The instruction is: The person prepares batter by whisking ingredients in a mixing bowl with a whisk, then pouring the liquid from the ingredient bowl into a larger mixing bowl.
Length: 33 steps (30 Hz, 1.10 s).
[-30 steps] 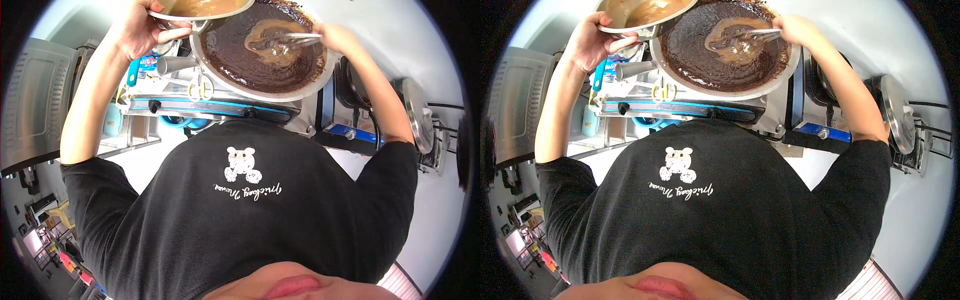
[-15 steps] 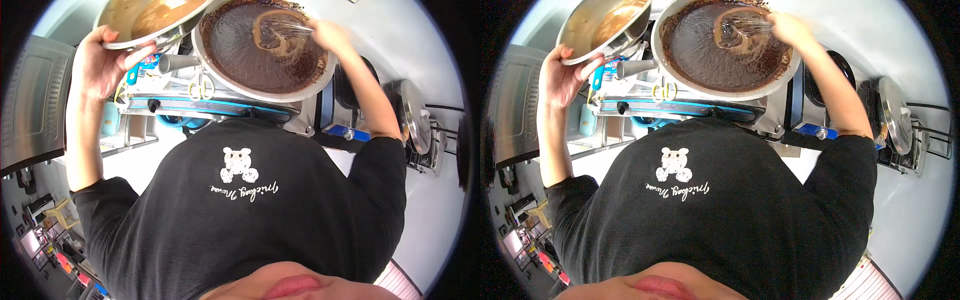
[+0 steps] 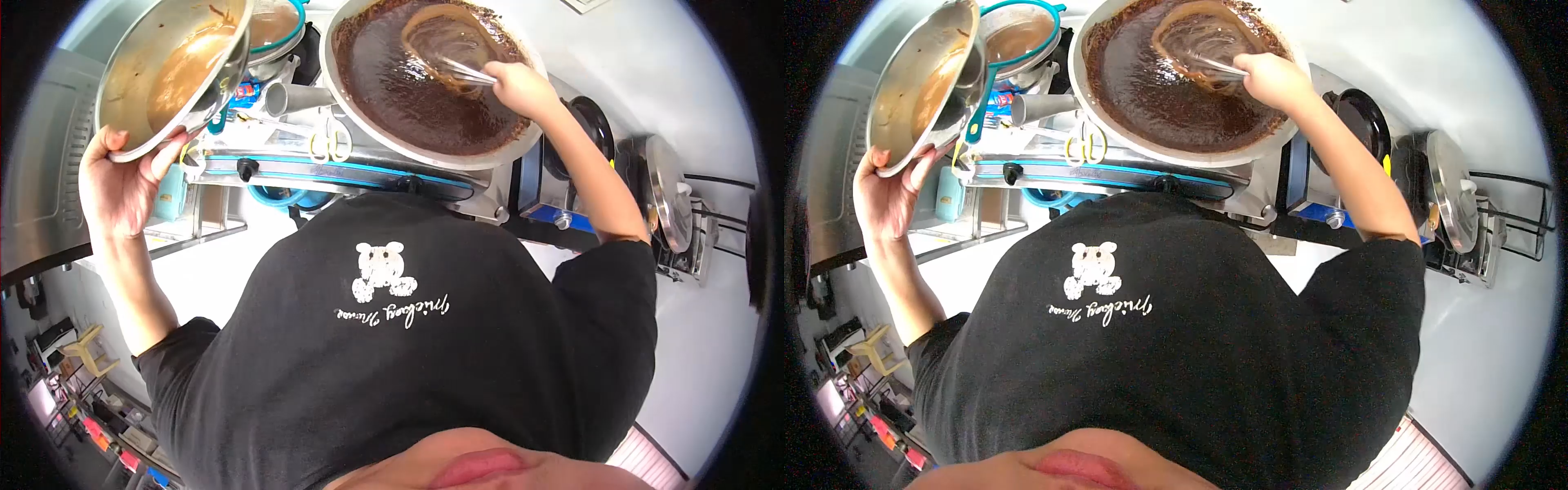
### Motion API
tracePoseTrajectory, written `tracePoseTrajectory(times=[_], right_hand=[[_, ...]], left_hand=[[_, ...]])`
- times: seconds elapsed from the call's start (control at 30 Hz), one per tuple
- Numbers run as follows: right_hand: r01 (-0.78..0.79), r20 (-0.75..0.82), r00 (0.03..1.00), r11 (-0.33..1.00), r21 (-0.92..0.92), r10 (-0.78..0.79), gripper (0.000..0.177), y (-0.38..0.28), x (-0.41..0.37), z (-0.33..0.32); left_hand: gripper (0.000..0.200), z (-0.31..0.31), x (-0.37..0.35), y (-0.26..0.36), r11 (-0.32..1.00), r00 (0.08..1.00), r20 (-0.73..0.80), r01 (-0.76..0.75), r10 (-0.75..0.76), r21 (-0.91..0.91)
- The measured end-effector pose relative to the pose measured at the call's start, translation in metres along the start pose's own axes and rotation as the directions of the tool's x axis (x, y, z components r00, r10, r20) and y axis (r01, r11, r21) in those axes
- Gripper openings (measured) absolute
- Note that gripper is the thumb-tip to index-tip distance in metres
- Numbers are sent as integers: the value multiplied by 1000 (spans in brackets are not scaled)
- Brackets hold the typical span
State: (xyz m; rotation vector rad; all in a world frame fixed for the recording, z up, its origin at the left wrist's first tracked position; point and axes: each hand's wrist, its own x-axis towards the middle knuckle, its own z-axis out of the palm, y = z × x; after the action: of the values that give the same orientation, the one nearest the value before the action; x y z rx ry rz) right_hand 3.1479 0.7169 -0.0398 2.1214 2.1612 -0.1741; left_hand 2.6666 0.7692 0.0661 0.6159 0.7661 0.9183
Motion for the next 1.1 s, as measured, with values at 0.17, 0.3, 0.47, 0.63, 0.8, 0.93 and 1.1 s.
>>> tracePoseTrajectory(times=[0.17, 0.3, 0.47, 0.63, 0.8, 0.93, 1.1], right_hand=[[-135, 61, 988, 989, -59, 139, 26, 59, 20, -29], [-77, -127, 989, 996, -39, 72, 24, 3, -1, -6], [-35, 142, 989, 999, 40, 29, 23, 43, -12, -32], [-272, -96, 960, 959, -81, 264, 26, 23, 5, -18], [-96, -30, 995, 995, -10, 96, 27, -12, -20, -23], [-179, -68, 982, 983, -30, 177, 27, 8, -34, -56], [-279, -201, 939, 960, 30, 279, 32, 20, -19, -69]], left_hand=[[51, -31, -1, 5, 998, 1000, -2, -21, 21, -53], [56, -40, 1, 7, 991, 999, 46, 18, -12, -134], [57, -48, 3, 11, 988, 998, 55, 38, -30, -152], [52, -60, 5, 14, 989, 1000, 24, 20, -17, -150], [50, -68, 7, 20, 991, 999, 36, 29, -25, -130], [50, -71, 9, 21, 989, 997, 68, 52, -43, -140], [51, -76, 9, 20, 988, 995, 89, 47, -35, -145]])
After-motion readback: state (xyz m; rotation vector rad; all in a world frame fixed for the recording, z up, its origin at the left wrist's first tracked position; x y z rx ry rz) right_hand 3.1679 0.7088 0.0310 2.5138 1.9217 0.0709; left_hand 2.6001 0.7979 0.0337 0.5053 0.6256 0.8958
